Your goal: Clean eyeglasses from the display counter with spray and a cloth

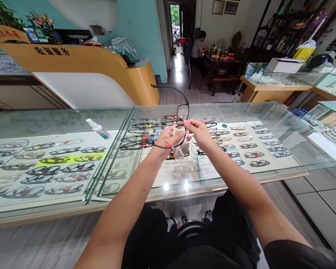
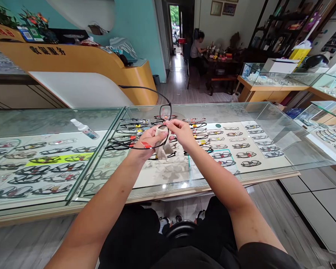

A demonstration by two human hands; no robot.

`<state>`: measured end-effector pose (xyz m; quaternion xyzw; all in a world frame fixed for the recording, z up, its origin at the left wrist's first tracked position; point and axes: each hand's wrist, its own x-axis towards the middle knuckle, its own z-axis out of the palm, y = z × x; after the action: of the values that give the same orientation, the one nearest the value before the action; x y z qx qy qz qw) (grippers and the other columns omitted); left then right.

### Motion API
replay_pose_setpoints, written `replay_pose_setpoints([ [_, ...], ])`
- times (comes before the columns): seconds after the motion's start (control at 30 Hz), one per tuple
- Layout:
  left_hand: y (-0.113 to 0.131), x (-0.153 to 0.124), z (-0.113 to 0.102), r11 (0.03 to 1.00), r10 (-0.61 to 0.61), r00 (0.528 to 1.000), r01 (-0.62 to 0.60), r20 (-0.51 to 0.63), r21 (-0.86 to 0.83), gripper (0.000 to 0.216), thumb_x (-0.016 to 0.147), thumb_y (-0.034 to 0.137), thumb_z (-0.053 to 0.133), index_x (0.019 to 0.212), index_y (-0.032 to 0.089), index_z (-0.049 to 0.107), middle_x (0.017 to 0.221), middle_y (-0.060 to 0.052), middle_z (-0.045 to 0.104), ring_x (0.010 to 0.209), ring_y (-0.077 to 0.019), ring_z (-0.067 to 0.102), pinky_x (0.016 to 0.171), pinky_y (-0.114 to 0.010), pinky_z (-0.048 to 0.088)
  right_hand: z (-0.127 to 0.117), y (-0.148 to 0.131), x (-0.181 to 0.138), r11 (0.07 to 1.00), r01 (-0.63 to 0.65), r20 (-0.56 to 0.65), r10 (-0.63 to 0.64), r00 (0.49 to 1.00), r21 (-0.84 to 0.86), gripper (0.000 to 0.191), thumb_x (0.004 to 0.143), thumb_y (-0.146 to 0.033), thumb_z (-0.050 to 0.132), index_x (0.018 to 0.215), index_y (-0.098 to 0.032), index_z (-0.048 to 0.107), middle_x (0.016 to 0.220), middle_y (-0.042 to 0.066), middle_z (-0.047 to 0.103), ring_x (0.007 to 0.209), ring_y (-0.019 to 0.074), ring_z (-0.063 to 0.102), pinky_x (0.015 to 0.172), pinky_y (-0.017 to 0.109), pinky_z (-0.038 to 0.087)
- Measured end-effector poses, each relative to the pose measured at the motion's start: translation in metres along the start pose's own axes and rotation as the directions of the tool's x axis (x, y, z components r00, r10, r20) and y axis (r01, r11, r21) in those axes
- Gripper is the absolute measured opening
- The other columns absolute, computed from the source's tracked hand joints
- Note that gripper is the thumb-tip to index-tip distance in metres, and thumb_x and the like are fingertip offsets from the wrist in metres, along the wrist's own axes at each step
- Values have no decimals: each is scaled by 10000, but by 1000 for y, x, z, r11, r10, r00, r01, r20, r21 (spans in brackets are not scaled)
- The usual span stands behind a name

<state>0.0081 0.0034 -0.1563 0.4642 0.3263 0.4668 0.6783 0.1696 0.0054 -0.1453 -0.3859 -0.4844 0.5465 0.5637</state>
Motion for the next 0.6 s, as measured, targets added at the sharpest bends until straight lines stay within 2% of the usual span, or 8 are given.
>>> replay_pose_setpoints([
  [0.17,5,-5,4,996,-50,999,48,14,71,675,716,522,1011,1189,147,709,1044,-138,849,798,-267,836,563,-283,621,-1,-4,-2,1000,30,6,-30,1000,6,595,659,-782,911,802,-225,757,639,-52,506,597,110,416,512,268,371],
  [0.27,7,-7,6,996,-62,997,60,34,73,648,722,564,998,1142,150,730,1025,-143,851,856,-288,841,598,-292,623,-2,-5,-2,1000,9,-10,-9,1000,-5,611,664,-795,897,838,-226,756,614,-65,469,556,103,390,483,274,339],
  [0.4,4,-5,3,999,-27,998,25,58,37,655,651,505,1050,1099,138,746,1003,-137,847,971,-300,835,739,-305,638,-3,-3,1,1000,18,-44,-19,999,-5,621,656,-808,886,812,-225,738,631,-58,500,555,95,383,476,264,346],
  [0.5,0,0,0,998,48,999,-49,22,32,676,606,451,1080,1102,135,748,925,-96,834,868,-244,819,742,-284,621,0,3,2,999,39,-40,-39,998,-4,625,636,-804,896,793,-220,736,697,-34,595,609,99,435,518,252,407],
  [0.6,-3,4,1,993,109,993,-107,-47,48,682,605,508,1074,1072,144,736,814,-45,794,715,-194,779,667,-271,605,5,6,1,999,36,-8,-36,999,-2,633,630,-815,896,798,-227,732,763,-13,659,645,109,472,540,248,457],
])
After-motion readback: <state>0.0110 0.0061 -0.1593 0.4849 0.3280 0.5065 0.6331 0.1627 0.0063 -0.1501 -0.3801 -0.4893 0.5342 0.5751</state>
